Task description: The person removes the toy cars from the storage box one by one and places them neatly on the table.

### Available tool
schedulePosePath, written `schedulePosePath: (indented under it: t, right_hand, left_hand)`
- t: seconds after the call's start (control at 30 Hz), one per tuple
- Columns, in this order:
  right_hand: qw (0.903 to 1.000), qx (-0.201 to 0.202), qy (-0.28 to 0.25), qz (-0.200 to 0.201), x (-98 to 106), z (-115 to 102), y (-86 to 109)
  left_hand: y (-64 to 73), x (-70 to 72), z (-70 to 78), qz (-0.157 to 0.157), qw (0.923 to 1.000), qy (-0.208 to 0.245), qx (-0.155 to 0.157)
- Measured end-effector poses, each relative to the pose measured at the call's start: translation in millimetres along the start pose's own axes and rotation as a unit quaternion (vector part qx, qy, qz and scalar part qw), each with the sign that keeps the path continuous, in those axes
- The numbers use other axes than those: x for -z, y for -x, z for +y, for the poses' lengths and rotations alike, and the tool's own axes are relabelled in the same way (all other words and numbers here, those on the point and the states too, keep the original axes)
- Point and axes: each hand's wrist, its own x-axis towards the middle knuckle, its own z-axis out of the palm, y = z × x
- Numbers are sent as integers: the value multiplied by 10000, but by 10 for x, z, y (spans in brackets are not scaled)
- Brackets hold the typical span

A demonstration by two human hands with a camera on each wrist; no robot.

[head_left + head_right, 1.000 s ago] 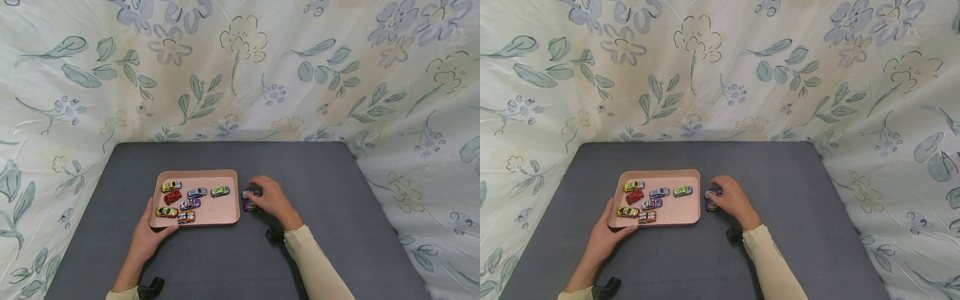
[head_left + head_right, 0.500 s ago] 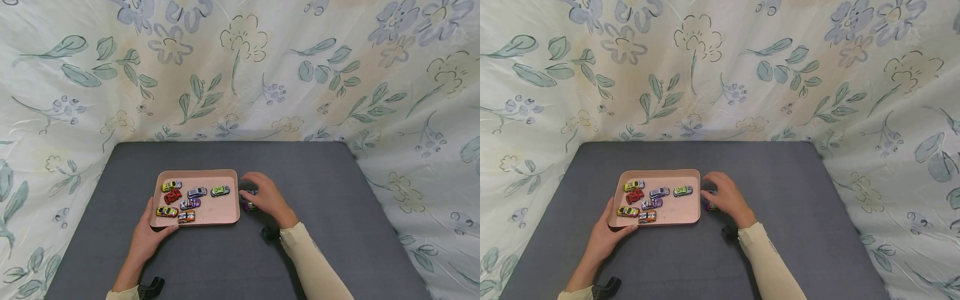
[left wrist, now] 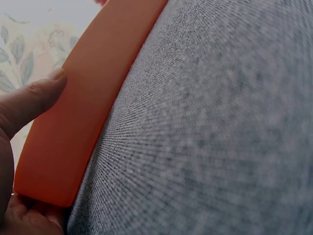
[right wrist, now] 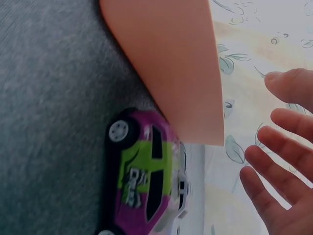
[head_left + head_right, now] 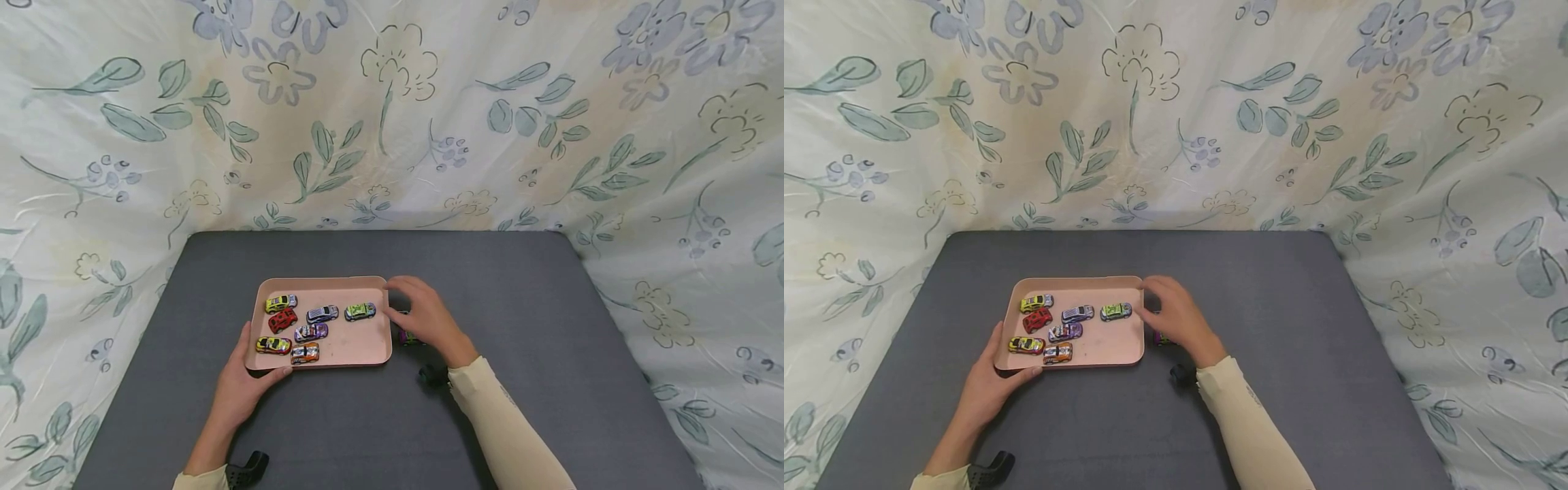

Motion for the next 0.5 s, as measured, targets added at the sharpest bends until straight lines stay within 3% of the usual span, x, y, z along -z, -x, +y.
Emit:
schedulePosePath:
  t: [0.5]
  right_hand:
    - [9997,16,-43,-230,-66,-93,-117]
  left_hand:
    - [19,15,17,-37,10000,0,-20]
